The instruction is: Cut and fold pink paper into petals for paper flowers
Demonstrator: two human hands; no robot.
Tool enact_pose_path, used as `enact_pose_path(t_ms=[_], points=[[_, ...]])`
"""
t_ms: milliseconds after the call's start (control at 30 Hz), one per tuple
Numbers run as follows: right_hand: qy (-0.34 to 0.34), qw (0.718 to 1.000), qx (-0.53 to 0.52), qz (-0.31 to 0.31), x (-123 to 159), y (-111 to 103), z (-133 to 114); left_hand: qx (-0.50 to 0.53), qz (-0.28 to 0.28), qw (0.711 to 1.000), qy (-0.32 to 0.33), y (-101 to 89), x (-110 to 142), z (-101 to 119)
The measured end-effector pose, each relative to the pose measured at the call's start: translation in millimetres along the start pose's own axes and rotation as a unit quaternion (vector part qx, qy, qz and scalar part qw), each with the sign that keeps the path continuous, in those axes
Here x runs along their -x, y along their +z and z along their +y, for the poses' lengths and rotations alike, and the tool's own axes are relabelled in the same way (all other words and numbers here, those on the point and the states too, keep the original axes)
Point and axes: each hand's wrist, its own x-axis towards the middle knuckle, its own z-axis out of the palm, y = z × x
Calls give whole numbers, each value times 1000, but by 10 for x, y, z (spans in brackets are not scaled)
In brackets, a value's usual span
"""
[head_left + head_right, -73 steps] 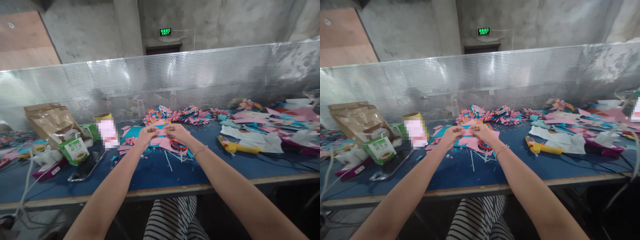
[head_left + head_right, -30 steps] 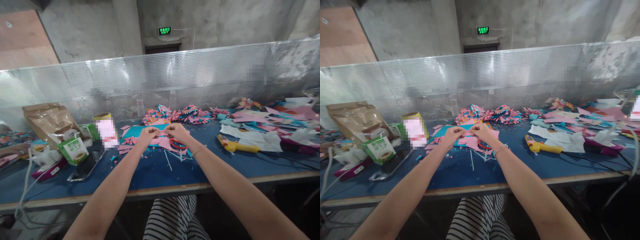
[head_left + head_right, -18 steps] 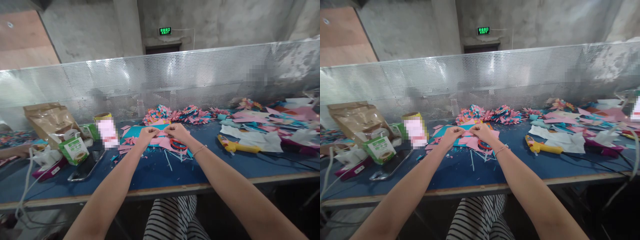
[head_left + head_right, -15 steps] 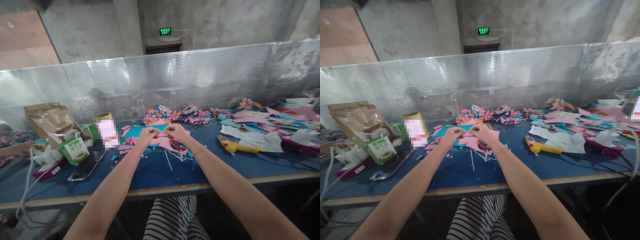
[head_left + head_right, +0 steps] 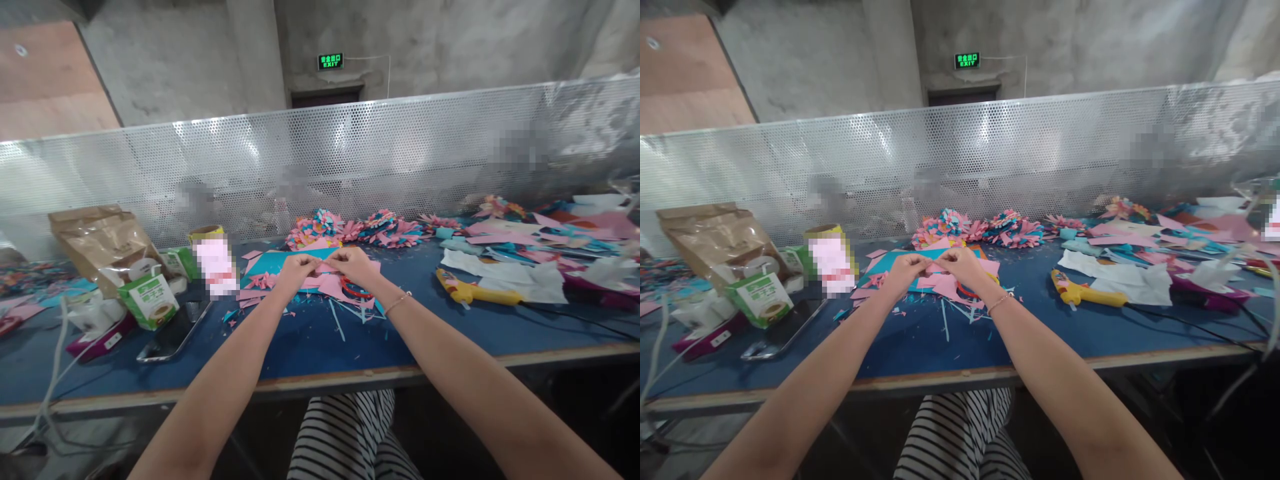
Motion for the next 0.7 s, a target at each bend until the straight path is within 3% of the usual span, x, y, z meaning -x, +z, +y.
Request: enact_pose_path(t_ms=[700], points=[[-42,999,30,12,2,-2,-22,-75,-2,996,55,-10,6,25]])
